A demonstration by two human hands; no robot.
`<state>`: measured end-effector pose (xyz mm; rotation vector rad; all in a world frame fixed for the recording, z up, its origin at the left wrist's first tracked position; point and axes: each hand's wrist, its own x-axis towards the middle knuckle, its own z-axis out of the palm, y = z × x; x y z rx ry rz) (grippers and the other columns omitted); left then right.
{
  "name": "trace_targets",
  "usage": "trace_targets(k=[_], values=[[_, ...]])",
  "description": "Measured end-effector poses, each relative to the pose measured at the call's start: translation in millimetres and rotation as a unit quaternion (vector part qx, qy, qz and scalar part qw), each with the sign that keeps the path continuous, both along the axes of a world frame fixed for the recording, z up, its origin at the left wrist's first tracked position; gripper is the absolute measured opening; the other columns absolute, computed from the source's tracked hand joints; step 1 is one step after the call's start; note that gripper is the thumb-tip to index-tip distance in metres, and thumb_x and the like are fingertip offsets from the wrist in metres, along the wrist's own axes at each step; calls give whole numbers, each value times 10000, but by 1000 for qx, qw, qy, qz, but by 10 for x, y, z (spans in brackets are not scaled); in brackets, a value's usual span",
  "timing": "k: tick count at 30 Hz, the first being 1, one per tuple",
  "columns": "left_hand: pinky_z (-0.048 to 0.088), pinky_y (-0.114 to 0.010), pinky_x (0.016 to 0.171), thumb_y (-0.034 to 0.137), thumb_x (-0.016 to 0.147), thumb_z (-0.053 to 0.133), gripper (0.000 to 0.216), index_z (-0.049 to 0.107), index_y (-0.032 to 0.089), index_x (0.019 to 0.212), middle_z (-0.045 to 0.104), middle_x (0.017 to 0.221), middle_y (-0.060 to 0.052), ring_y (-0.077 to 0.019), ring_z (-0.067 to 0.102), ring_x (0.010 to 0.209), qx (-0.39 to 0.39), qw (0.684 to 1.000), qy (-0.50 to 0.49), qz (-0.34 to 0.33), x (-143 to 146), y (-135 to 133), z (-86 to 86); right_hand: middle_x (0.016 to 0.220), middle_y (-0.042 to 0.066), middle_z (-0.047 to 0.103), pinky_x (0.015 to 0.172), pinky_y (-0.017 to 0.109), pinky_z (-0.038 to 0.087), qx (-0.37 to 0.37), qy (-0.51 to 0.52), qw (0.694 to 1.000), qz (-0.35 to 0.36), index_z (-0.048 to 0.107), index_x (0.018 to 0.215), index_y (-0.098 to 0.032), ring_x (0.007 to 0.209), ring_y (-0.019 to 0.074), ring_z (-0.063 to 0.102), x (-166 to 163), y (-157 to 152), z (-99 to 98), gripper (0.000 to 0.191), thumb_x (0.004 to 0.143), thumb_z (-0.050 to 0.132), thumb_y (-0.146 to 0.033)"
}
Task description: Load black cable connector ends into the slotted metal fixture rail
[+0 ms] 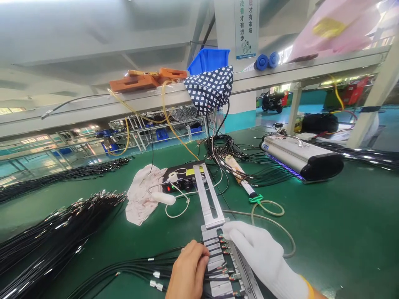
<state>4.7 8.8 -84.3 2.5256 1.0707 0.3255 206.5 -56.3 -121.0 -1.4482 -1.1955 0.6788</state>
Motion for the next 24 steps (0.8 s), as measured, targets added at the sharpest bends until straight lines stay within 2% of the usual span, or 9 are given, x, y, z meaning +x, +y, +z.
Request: trace_targets(k=[3,5,7,10,15,17,19,22,24], values=[[304,-307,805,292,1004,317,286,542,149,902,521,927,-55,-167,456,861,2,1000,-22,12,38,-54,7,1078,-133,636,941,234,417,43,-48,998,15,688,1007,-366,1026,87,588,-23,-35,-43,306,972,390,-428],[307,-309,803,275,998,321,272,541,150,901,521,929,-57,-168,456,863,4,1000,-20,16,52,-68,9,1036,-119,647,887,252,449,111,-125,986,19,683,1007,-343,972,101,602,-42,-76,-71,268,970,418,-353],[313,-310,807,267,998,314,269,543,151,918,520,945,-60,-170,457,877,5,1000,-10,15,57,-66,15,1013,-80,651,831,273,464,190,-226,955,20,668,1031,-298,923,131,602,-67,-123,-93,231,946,454,-276],[334,-306,818,258,1002,295,281,549,146,958,518,973,-66,-169,463,910,-2,1000,18,2,64,-59,30,989,0,645,799,308,441,262,-358,896,3,636,1050,-223,884,183,591,-116,-161,-127,248,905,437,-200],[358,-322,828,238,1007,291,302,578,149,980,517,980,-70,-170,476,922,8,1000,27,-1,106,-100,19,875,34,635,790,356,367,326,-453,825,-80,566,921,-175,764,212,571,-220,-91,-223,247,809,354,-116],[360,-342,811,187,1005,267,321,583,143,970,518,981,-77,-183,457,902,59,998,35,-15,127,-144,-5,810,34,607,768,366,362,319,-463,820,-108,528,874,-184,718,220,548,-273,-62,-276,226,751,358,-99],[368,-349,766,109,973,283,310,590,120,935,521,974,-97,-202,438,875,162,985,40,-46,141,-209,-18,722,54,551,717,384,373,296,-443,835,-135,484,782,-186,660,234,512,-329,-55,-331,186,670,370,-90],[406,-343,719,34,861,396,268,647,53,955,545,930,-138,-229,454,844,336,934,74,-99,147,-332,9,741,79,543,732,424,414,267,-433,851,-127,522,787,-186,706,259,528,-408,-72,-423,162,690,418,-107],[446,-326,735,23,763,459,347,679,-8,1030,576,885,-143,-230,486,820,397,902,115,-126,149,-401,52,795,74,563,793,445,434,265,-447,848,-103,562,866,-193,764,267,551,-462,-80,-495,192,739,445,-111]])
